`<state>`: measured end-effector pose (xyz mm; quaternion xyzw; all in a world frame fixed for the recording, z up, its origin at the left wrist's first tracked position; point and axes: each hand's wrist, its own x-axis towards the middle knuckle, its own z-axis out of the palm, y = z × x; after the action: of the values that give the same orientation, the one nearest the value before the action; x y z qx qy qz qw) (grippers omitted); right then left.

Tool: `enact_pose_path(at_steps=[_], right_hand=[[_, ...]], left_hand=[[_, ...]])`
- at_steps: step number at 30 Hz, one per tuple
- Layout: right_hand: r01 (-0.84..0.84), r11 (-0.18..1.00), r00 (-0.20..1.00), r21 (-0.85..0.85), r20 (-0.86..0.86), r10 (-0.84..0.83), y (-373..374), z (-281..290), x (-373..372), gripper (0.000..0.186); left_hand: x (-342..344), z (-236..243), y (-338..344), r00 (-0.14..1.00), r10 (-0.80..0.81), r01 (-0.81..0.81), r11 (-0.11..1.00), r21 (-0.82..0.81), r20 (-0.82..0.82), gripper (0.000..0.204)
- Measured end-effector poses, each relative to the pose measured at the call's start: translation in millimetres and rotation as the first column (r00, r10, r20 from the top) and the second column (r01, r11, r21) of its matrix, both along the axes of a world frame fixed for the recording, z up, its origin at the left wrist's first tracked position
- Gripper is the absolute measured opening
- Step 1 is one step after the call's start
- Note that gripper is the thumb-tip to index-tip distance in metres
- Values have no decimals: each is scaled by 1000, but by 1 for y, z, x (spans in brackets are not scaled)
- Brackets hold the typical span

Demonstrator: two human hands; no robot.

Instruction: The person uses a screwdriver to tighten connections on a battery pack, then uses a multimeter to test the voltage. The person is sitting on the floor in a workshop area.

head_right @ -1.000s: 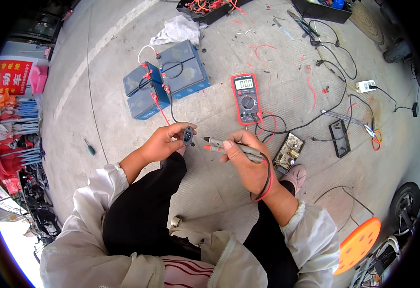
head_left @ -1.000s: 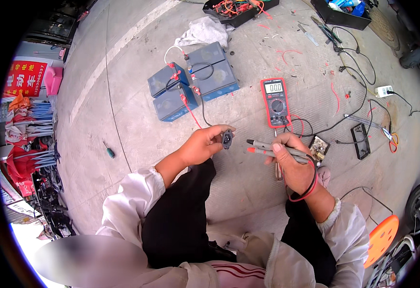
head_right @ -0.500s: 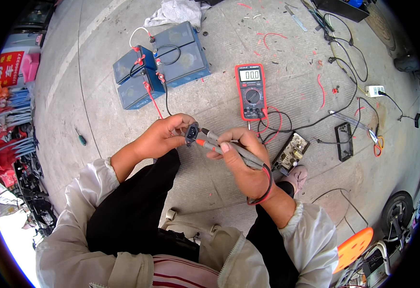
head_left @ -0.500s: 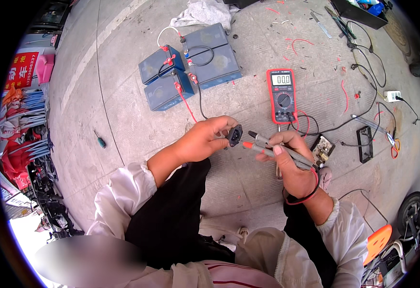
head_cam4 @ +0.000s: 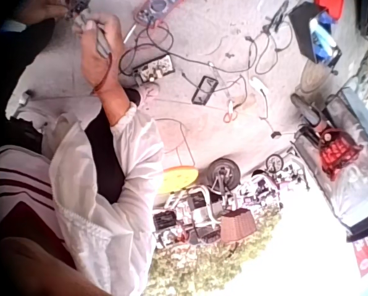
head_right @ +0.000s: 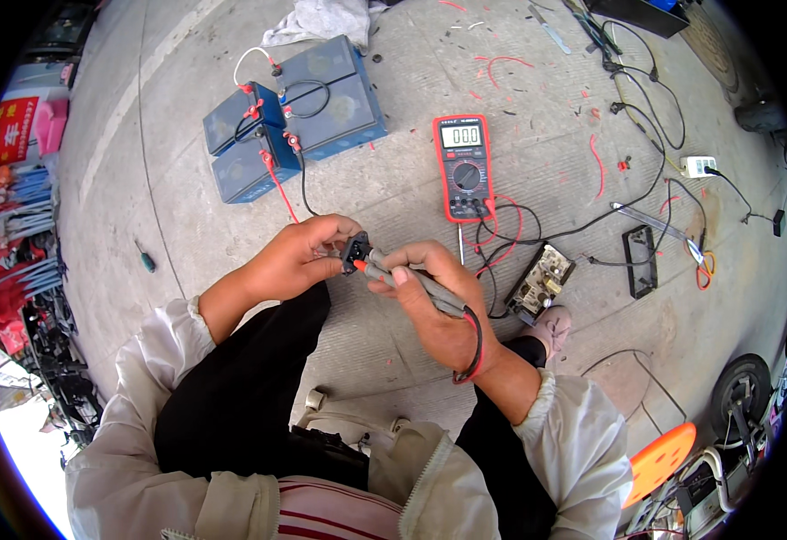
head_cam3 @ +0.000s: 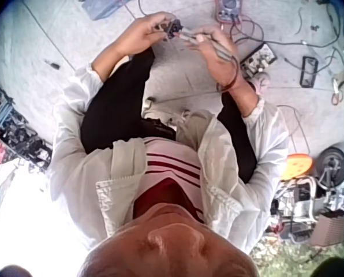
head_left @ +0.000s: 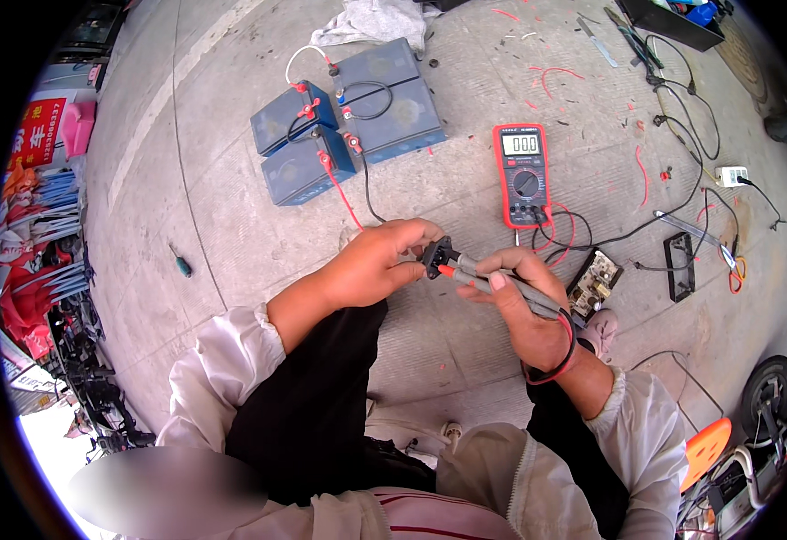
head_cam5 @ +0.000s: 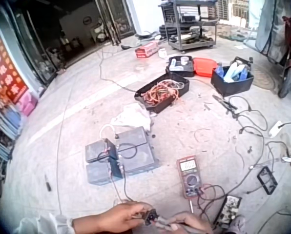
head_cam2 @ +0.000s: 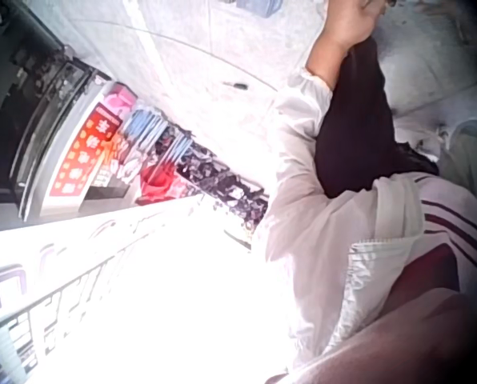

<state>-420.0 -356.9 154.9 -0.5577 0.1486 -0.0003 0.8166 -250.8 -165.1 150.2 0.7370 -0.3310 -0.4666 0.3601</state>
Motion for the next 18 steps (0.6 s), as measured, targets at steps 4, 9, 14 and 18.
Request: enact_pose_path(at_steps=[4, 9, 14, 18], right_hand=[[-1, 1000, 1000, -1, 14, 1, 1, -1, 0, 16], [-5, 1000, 1000, -30, 20, 5, 1, -1, 0, 15], [-11, 1000, 1000, -27, 2, 11, 2, -1, 0, 15], [-21, 1000, 1000, -9, -9, 21, 1, -1, 0, 15]], left_hand=[[0, 1, 0, 1000, -2, 2, 1000, -4, -13, 48], [-1, -4, 2, 1000, 8, -8, 1000, -8, -23, 47], [-1, -2, 0, 1000, -7, 7, 1000, 18, 0, 47], [-1, 1, -1, 1000, -18, 18, 999, 33, 9, 48]])
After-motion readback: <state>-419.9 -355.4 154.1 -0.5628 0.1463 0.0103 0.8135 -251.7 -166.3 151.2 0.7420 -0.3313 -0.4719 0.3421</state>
